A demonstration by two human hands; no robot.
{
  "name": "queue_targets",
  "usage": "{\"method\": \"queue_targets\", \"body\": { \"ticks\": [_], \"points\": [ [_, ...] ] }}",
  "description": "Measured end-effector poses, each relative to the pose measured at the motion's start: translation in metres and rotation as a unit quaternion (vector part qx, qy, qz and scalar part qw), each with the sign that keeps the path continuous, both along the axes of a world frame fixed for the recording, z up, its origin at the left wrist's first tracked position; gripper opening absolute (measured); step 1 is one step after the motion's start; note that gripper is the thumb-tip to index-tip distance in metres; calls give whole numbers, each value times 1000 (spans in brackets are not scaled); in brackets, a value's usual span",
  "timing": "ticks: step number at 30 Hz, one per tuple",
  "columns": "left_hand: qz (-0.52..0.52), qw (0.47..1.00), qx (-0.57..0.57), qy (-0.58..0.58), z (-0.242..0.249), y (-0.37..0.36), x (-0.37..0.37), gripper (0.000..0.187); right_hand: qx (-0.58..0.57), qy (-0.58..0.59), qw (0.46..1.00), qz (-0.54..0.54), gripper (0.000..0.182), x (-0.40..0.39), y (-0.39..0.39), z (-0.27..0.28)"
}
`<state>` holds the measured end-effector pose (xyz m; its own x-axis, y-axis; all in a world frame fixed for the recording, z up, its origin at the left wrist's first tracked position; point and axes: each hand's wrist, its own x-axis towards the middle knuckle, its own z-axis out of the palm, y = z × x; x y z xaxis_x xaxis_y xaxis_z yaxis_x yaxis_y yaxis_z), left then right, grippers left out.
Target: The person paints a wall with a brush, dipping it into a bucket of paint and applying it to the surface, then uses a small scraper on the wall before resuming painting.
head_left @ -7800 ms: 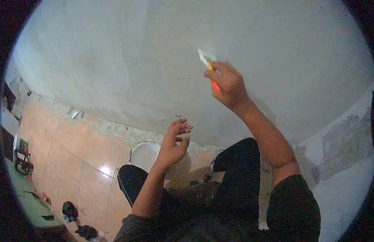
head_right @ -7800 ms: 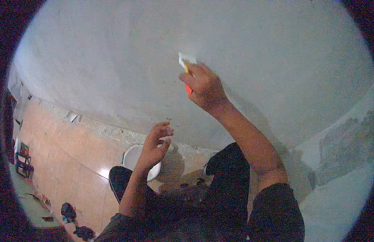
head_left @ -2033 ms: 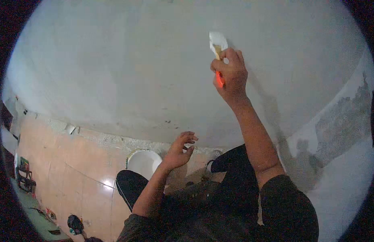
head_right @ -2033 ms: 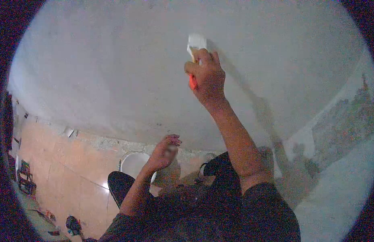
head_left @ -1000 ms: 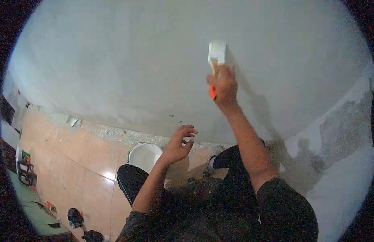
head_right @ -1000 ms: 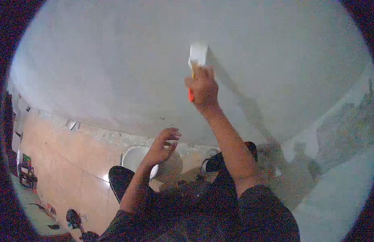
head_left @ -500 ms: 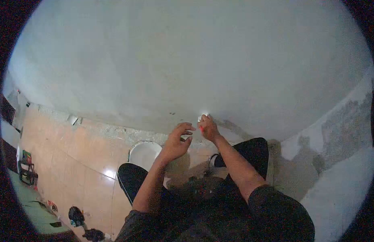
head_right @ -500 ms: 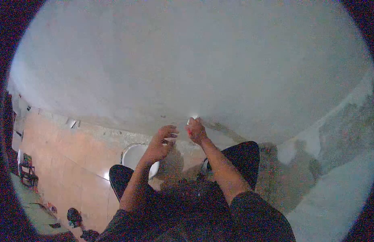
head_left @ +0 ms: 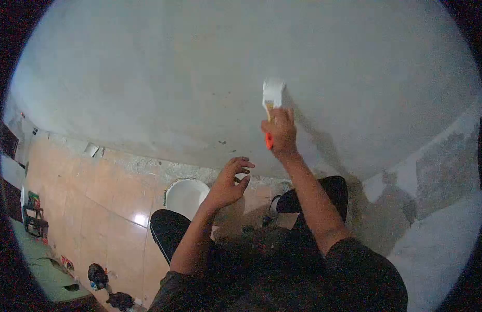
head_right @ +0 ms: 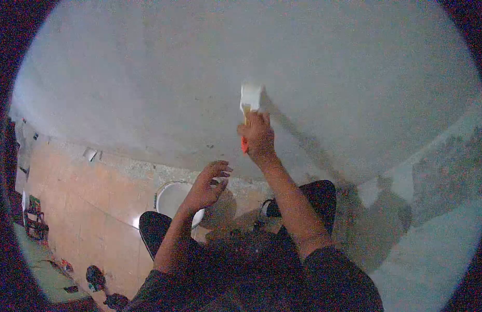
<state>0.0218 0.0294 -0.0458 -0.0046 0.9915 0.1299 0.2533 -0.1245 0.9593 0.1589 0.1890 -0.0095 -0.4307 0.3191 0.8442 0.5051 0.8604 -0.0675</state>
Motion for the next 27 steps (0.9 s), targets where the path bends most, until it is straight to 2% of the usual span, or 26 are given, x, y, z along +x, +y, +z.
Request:
{"method": "queue_targets", "body": {
  "ticks": [3, 4, 6, 8, 11, 13, 15, 16, 18, 20, 23, 25, 27],
  "points": [
    [12, 999, 21, 34, 0, 1, -4, 32, -87, -95, 992, -8, 8, -4, -4, -72],
    [13, 999, 25, 23, -1, 1, -5, 32, -89, -96, 991, -7, 8, -5, -6, -97],
    [14, 999, 26, 11, -4, 3, -9, 32, -220, -70, 973, 23, 7, -6, -7, -141],
    [16, 1000, -14, 10, -8, 4, -12, 41, -231, -106, 967, 31, 6, -1, -8, -172],
    [20, 999, -29, 9, -3, 4, -12, 42, -197, -150, 968, 34, 6, 7, -6, -185],
    [29, 999, -21, -11, -5, 3, -8, 39, -240, -154, 957, 56, 6, 8, -4, -172],
    [22, 998, 35, 44, -5, 2, -4, 33, -226, -158, 961, 24, 4, 9, 3, -144],
    [6, 999, 28, 45, -4, 2, -4, 34, -213, -162, 963, -6, 3, 8, 7, -120],
    [5, 999, 35, 37, -5, 2, -2, 35, -209, -90, 971, 66, 7, 15, 17, -55],
    [1, 999, 39, 29, -4, 2, 2, 35, -174, -60, 980, 72, 11, 20, 33, -5],
    [-8, 1000, -3, 4, 2, 0, 8, 32, -153, -7, 985, 77, 8, 30, 17, 66],
    [-25, 999, 19, -7, 1, 1, 11, 33, 34, 36, 997, 51, 13, 34, 12, 88],
    [-28, 999, 34, 11, -4, 5, 14, 34, 70, 19, 997, 38, 18, 39, 12, 74]
  ]
}}
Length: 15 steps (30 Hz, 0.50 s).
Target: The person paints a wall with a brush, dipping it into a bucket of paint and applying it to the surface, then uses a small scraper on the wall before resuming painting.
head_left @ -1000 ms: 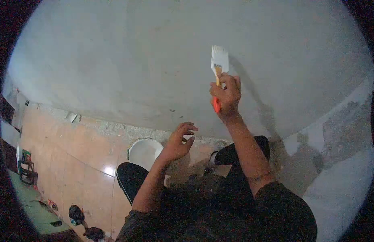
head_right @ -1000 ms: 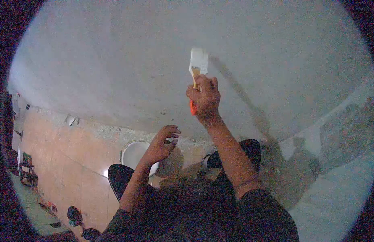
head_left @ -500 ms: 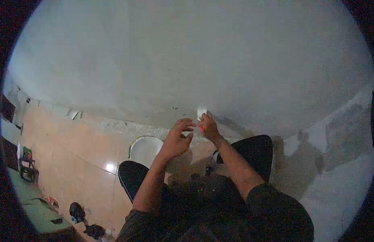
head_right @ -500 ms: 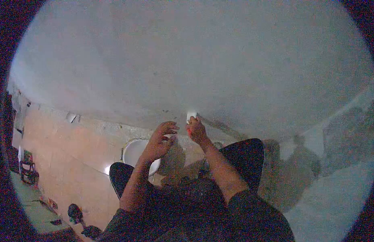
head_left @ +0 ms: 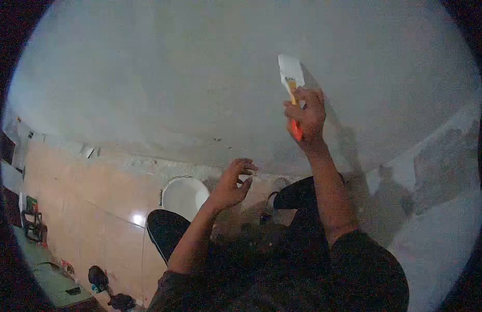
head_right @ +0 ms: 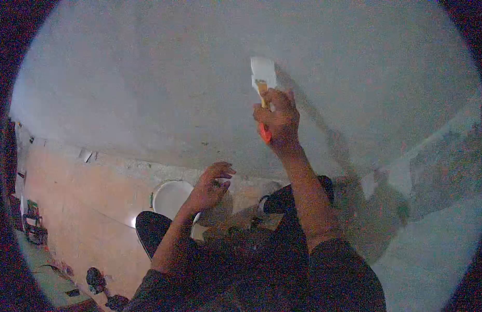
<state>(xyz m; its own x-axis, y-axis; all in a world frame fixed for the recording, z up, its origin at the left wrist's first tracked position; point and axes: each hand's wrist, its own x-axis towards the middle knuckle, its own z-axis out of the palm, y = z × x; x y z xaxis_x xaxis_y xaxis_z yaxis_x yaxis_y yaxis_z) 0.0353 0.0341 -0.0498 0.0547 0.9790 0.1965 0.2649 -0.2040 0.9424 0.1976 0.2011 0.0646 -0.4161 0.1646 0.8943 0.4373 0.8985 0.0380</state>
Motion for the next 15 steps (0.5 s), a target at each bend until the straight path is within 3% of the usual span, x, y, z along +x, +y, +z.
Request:
{"method": "queue_targets", "body": {
  "ticks": [2, 3, 5, 8, 10, 14, 15],
  "points": [
    [-3, 1000, 17, 20, -2, 1, 3, 35, -78, -8, 995, -66, 17, 1, 7, -40],
    [-7, 1000, -4, 18, -2, 1, 5, 35, -44, -44, 996, -58, 16, 5, 11, -62],
    [-10, 999, -31, 2, 2, -1, 8, 35, -168, -69, 977, -110, 13, 10, 10, -118],
    [-3, 999, -28, 18, 0, -2, 12, 35, -205, -153, 965, -58, 9, 26, -9, -164],
    [-8, 999, -24, 25, -2, -3, 13, 36, -225, -155, 959, -82, 7, 31, -7, -213],
    [-18, 1000, 2, 18, -9, -4, 16, 34, -312, -222, 921, -73, 6, 40, -11, -200],
    [-20, 1000, 6, 19, -7, -5, 17, 34, -350, -141, 924, -67, 6, 40, -4, -204]
  ]
}}
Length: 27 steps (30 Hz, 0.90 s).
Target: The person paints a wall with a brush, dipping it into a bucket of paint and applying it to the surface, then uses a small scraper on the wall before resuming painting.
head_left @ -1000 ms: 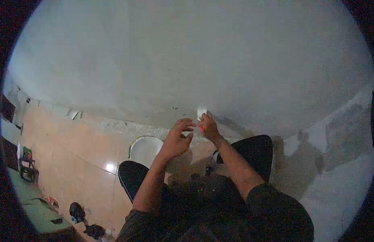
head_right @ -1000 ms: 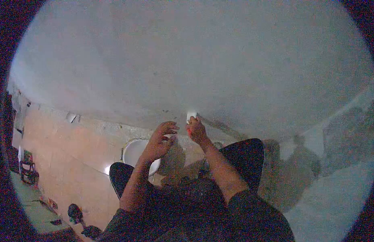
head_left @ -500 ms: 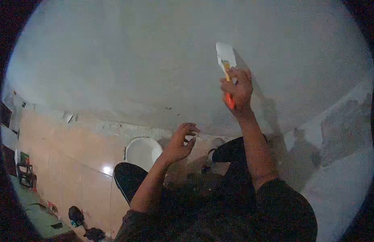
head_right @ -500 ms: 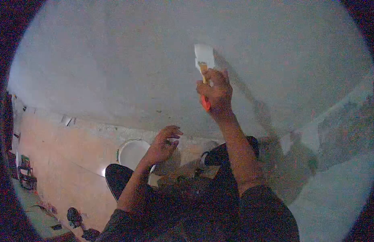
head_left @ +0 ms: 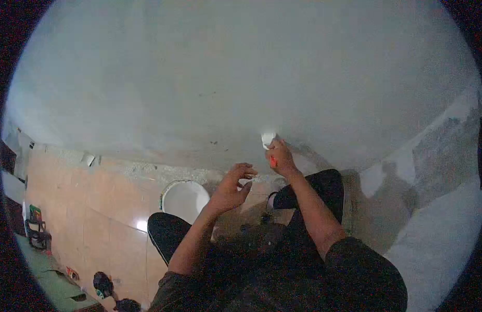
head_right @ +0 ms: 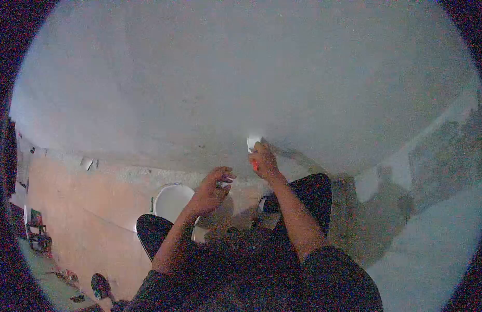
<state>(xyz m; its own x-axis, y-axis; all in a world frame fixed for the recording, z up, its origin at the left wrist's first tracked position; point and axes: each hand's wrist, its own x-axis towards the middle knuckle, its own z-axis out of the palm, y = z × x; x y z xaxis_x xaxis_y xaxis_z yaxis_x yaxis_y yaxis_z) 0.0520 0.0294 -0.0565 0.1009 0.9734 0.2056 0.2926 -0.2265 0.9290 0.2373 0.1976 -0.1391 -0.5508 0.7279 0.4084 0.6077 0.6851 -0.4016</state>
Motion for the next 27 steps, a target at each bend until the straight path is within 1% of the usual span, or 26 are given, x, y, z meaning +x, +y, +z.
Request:
{"method": "queue_targets", "body": {
  "ticks": [1, 3, 5, 7, 8, 10, 11, 12, 13, 14, 15, 17, 19, 20, 21, 22, 23, 24, 25, 26, 27],
  "points": [
    [-3, 1000, -13, 1, 4, -1, 0, 34, 4, 2, 1000, -1, 6, -1, 5, 19],
    [-7, 1000, -26, 2, 8, -1, 0, 34, 69, 66, 994, 60, 5, 5, 19, 72],
    [-6, 1000, -15, 3, 7, -2, 0, 33, 96, 155, 982, 55, 5, 8, 29, 136],
    [-7, 1000, -7, 5, 1, -2, 0, 33, 176, 96, 979, 46, 8, 10, 22, 189],
    [-5, 1000, 2, 8, 0, -1, 0, 33, 176, 95, 979, 45, 8, 12, 13, 206],
    [-3, 1000, 5, 11, 1, -1, -2, 33, 339, 97, 934, 54, 15, 10, -2, 220],
    [0, 1000, 9, 14, 0, -1, -2, 33, 338, 97, 934, 57, 15, 4, -4, 217],
    [3, 1000, 8, 13, 4, -2, -2, 33, 259, 229, 937, 40, 16, -4, -9, 212],
    [6, 1000, -8, 6, 10, -3, -2, 33, 174, 355, 918, 21, 19, -7, -12, 207],
    [8, 1000, -25, 1, 12, -4, -2, 33, 254, 206, 945, -13, 33, -3, -9, 197],
    [7, 1000, -28, 1, 11, -4, -2, 33, 251, 206, 946, -14, 33, -4, -4, 176],
    [10, 999, -45, 10, 10, -3, -2, 38, 179, 176, 963, -96, 37, -10, 7, 122],
    [6, 999, -43, 4, 7, -2, -1, 38, 171, 147, 973, -49, 27, -8, 7, 70],
    [4, 999, -41, -3, 4, -2, 0, 38, 169, 147, 973, -48, 27, -8, 1, 52],
    [5, 999, -43, -3, 1, -2, 0, 38, 188, 83, 978, -32, 24, -9, -4, 38],
    [4, 1000, -17, -1, -3, 0, -1, 35, 208, 19, 978, -16, 20, -9, -8, 24],
    [4, 1000, 9, 2, -5, 0, -2, 32, 207, 20, 978, -15, 20, -9, -9, 1],
    [5, 1000, 8, 3, -3, 0, -2, 32, 131, 19, 991, -32, 19, -9, -6, -23],
    [8, 1000, -5, 1, -1, -1, -1, 32, 53, 17, 997, -48, 18, -11, -8, -34],
    [12, 1000, -17, -1, 1, -1, -2, 32, 53, 18, 997, -47, 18, -9, -8, -43],
    [13, 1000, -17, -1, 0, -1, -3, 32, 82, 3, 997, -9, 14, -7, -10, -45]
  ]
}}
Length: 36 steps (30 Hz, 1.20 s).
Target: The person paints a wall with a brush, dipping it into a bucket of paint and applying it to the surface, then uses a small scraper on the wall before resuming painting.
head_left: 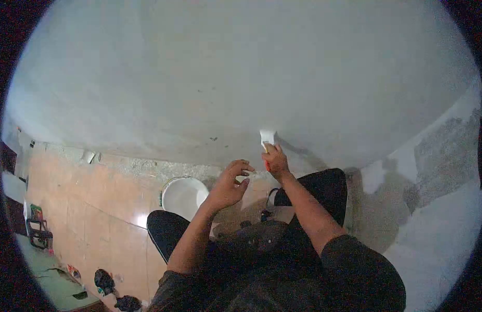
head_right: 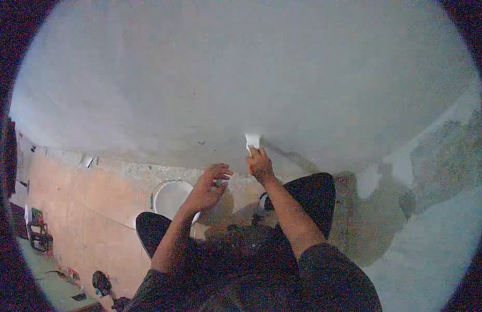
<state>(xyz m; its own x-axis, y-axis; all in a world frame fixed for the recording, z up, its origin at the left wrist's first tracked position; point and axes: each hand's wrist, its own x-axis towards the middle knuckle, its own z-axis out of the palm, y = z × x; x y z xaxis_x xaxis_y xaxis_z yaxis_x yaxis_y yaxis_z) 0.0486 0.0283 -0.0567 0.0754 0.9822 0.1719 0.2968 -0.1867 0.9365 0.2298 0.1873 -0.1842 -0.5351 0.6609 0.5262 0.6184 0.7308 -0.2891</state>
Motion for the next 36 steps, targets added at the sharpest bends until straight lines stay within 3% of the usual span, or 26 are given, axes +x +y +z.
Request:
{"method": "queue_targets", "body": {
  "ticks": [2, 4, 5, 8, 10, 12, 16, 17, 20, 26, 34, 36],
  "points": [
    [-11, 1000, -13, -9, -2, 0, -1, 39, 30, -19, 999, 36, 10, 1, 0, -2],
    [-12, 1000, -14, -11, 1, 1, -2, 40, -34, -125, 990, 51, 9, 1, 7, 15],
    [-13, 1000, -10, -11, 1, 1, -2, 40, -32, -125, 990, 47, 9, 0, 10, 25],
    [-18, 1000, -3, 1, 6, 2, 1, 40, 5, -66, 990, 123, 9, -7, 23, 80],
    [-20, 1000, -15, 3, 10, -1, 1, 38, 41, -45, 992, 113, 10, -11, 30, 134],
    [-21, 1000, -18, 1, 12, -3, 2, 36, 43, 45, 989, 135, 10, -16, 25, 196],
    [-26, 1000, 1, -5, 3, -6, 1, 37, 174, 82, 977, 93, 11, -20, 7, 287],
    [-25, 1000, 2, -6, 4, -6, 1, 37, 235, 118, 963, 58, 11, -23, 3, 301],
    [-23, 1000, 10, 18, 6, -7, -1, 39, 276, 152, 948, 36, 10, -33, -2, 319],
    [-8, 1000, 8, 10, 13, -6, -13, 40, 209, 48, 976, 31, 15, -54, -4, 219],
    [-22, 992, -68, 106, 3, -31, -59, 36, -109, -89, 987, 73, 10, -46, -38, 51],
    [-30, 992, -26, 123, 0, -41, -75, 40, -107, -155, 980, 69, 7, -52, -68, 28]
  ]
}}
